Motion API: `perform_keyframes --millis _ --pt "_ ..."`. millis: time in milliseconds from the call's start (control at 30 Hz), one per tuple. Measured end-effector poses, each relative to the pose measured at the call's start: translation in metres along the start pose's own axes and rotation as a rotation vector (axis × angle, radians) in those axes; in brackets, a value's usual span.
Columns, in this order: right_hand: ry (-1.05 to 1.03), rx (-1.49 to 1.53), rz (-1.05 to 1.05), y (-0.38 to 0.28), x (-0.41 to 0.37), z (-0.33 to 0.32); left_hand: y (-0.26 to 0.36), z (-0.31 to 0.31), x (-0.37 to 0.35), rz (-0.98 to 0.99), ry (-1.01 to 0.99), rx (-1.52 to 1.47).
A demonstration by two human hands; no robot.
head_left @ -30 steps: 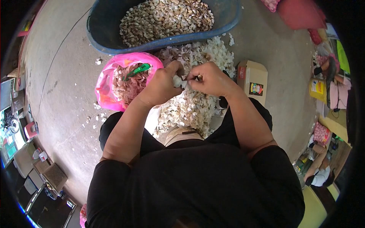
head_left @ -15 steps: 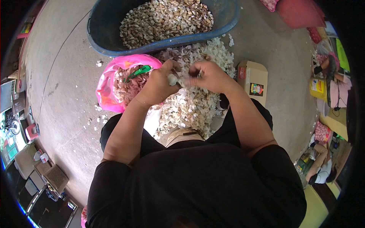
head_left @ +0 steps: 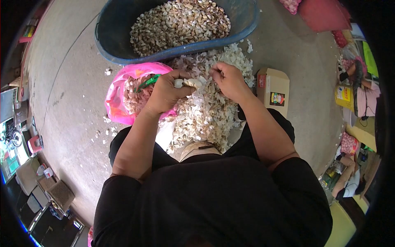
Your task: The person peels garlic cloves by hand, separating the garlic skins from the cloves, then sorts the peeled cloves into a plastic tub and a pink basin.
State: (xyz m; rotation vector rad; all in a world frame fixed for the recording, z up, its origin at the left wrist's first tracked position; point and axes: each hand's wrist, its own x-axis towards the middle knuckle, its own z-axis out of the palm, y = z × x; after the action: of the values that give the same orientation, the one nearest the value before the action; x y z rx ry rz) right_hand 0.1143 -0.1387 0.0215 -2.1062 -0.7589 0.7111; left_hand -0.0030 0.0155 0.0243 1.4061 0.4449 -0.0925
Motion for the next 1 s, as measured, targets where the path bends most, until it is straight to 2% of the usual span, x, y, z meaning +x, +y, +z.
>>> perform_keyframes --millis 67,167,267,367,467,567,667,767,867,967,1000 --pt "0.152 0.120 -0.144 -0.008 -0.003 0.000 0.005 0.005 0.000 -0.050 0.010 -0.089" --pt "-0.027 0.228 -0.246 -0.008 -0.007 0.007 0.000 0.002 0.001 -0.107 -0.056 -0.170" --pt "-0.332 0.632 0.162 -0.011 -0.006 0.002 -0.005 0.002 0.001 -0.118 -0.055 -0.270" --pt "-0.439 0.841 0.106 0.002 -0.006 0.006 0.001 0.006 -0.003 -0.175 -0.024 -0.578" --pt "-0.346 -0.059 -0.150 0.012 -0.002 0.007 -0.003 0.003 -0.001 -0.202 0.012 -0.621" --pt "-0.093 -0.014 -0.105 0.008 -0.002 0.004 -0.005 0.005 0.003 -0.175 0.044 -0.333" --pt "-0.068 -0.083 -0.206 -0.017 -0.008 0.000 0.001 0.005 0.001 -0.196 -0.021 -0.160" --pt "-0.067 -0.063 -0.274 -0.014 -0.010 0.012 0.002 0.006 0.000 -0.189 -0.089 -0.045" --pt "-0.095 -0.104 -0.332 -0.009 -0.008 0.012 0.009 0.007 -0.002 -0.040 -0.091 0.329" --pt "-0.170 -0.231 -0.257 -0.009 -0.009 0.008 0.005 0.012 -0.002 0.330 -0.010 0.397" --pt "-0.191 -0.246 -0.267 -0.008 -0.010 0.008 0.002 0.013 -0.001 0.389 0.015 0.444"
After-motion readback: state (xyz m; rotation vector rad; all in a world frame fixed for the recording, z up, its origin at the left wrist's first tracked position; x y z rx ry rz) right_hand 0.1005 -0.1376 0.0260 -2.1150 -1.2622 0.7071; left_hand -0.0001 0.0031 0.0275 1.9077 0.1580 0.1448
